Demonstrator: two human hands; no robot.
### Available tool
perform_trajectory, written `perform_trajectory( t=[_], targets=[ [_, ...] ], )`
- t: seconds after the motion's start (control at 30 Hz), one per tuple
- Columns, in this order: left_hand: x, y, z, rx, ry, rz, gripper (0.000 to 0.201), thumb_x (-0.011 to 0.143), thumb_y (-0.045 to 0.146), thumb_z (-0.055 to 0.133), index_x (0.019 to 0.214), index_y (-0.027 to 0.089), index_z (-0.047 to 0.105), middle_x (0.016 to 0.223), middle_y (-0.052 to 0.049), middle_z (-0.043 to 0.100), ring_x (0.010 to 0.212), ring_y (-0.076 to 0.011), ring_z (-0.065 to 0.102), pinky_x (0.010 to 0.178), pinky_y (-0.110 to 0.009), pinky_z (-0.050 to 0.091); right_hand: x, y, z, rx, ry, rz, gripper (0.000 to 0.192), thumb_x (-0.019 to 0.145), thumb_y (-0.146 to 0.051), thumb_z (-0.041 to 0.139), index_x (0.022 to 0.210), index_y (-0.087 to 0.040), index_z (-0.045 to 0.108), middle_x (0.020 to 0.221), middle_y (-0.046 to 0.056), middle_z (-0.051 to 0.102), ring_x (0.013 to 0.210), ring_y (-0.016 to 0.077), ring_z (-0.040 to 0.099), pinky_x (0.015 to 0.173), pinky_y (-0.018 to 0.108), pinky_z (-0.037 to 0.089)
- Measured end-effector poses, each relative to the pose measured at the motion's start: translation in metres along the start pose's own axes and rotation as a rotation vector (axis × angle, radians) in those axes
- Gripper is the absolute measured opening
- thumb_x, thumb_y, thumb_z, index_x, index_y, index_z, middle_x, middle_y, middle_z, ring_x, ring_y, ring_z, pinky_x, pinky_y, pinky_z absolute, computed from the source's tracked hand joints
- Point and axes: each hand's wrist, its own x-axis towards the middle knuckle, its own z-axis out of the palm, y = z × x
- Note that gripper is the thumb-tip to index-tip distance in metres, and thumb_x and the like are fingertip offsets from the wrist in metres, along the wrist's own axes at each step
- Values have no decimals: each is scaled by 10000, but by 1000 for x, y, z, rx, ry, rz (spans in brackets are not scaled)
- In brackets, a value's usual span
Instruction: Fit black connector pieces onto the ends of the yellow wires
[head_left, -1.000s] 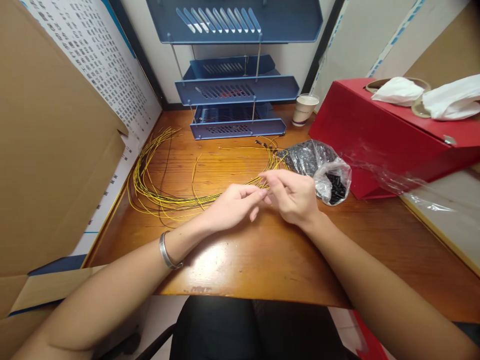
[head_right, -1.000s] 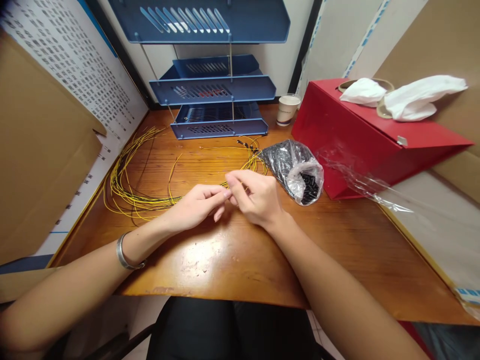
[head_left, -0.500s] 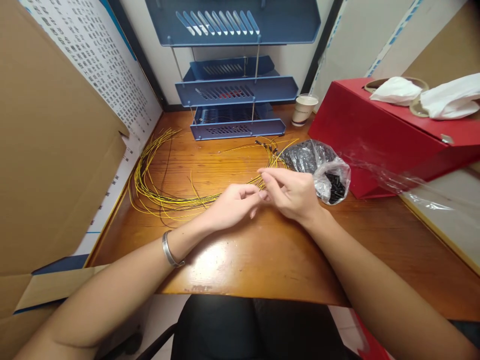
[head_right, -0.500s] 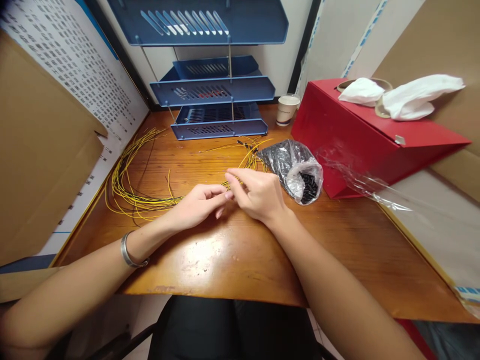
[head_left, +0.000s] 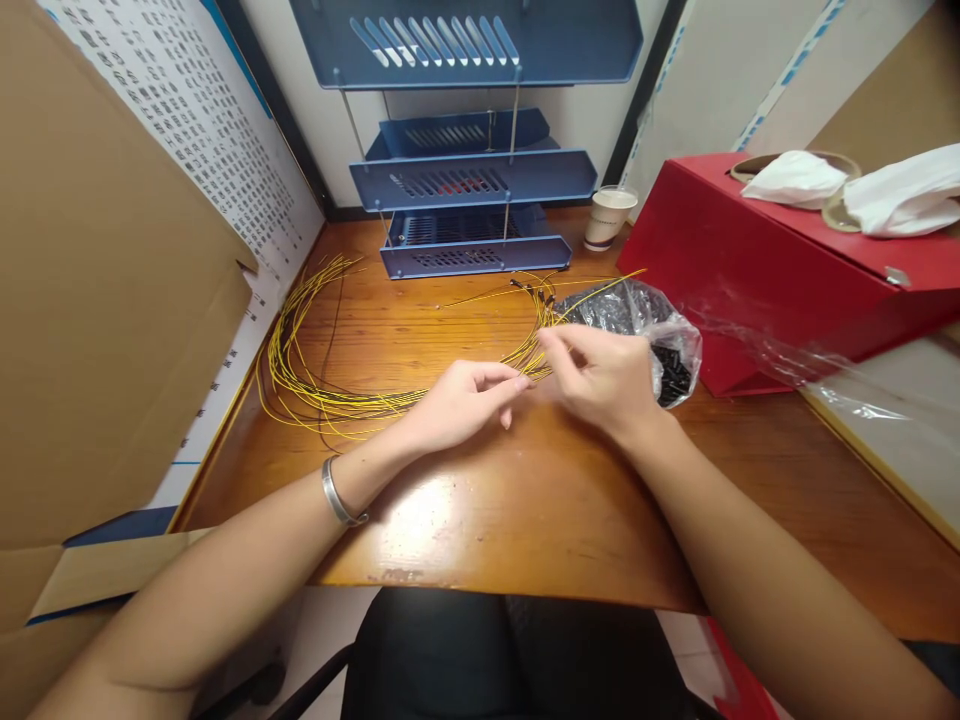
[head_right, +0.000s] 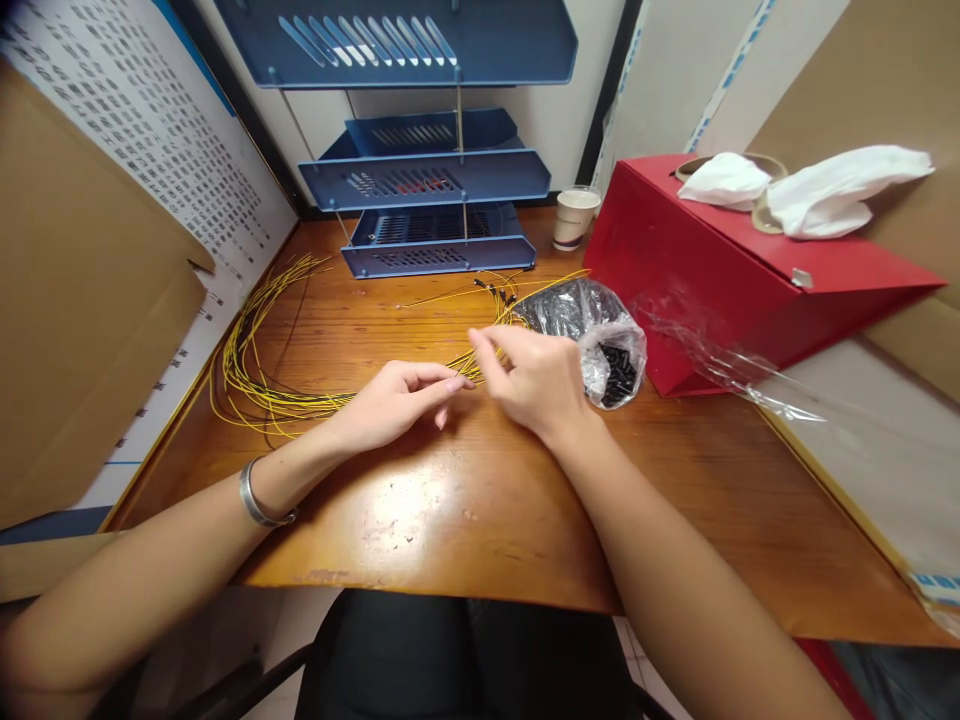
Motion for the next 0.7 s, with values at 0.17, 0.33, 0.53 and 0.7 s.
perform_trajectory(
  t=[0.17, 0.33, 0.53, 0.7],
  targets=[
    [-2, 3, 1, -21, 51, -27, 336, 982, 407, 552, 945, 120, 723, 636, 27, 613, 555, -77, 442, 604, -224, 346, 1, 4, -3, -18, 111, 129, 370, 980, -428, 517, 1091, -196, 783, 888, 65, 809, 564, 142, 651, 622, 292, 484],
    [0, -2, 1, -28, 33, 52, 376, 976, 353, 528, 685, 132, 618, 643, 8, 615, 606, -86, 495, 656, -225, 377, -5, -19, 7, 155, -198, -101, 396, 993, -377, 485, 802, -211, 790, 723, 32, 780, 569, 132, 665, 584, 262, 465],
    [-1, 0, 2, 12, 26, -12, 371, 979, 415, 556, 825, 125, 728, 689, -6, 684, 591, -85, 473, 644, -229, 363, -1, 5, 5, -46, 23, 126, 336, 974, -371, 535, 936, -195, 819, 822, 61, 808, 644, 179, 712, 639, 294, 480],
    [-3, 3, 4, 32, 19, -12, 373, 984, 410, 560, 863, 119, 760, 703, -17, 706, 571, -81, 449, 603, -232, 329, 4, 28, -1, -167, 112, 244, 334, 950, -385, 551, 1006, -197, 821, 869, 80, 811, 640, 206, 703, 669, 335, 492]
  ],
)
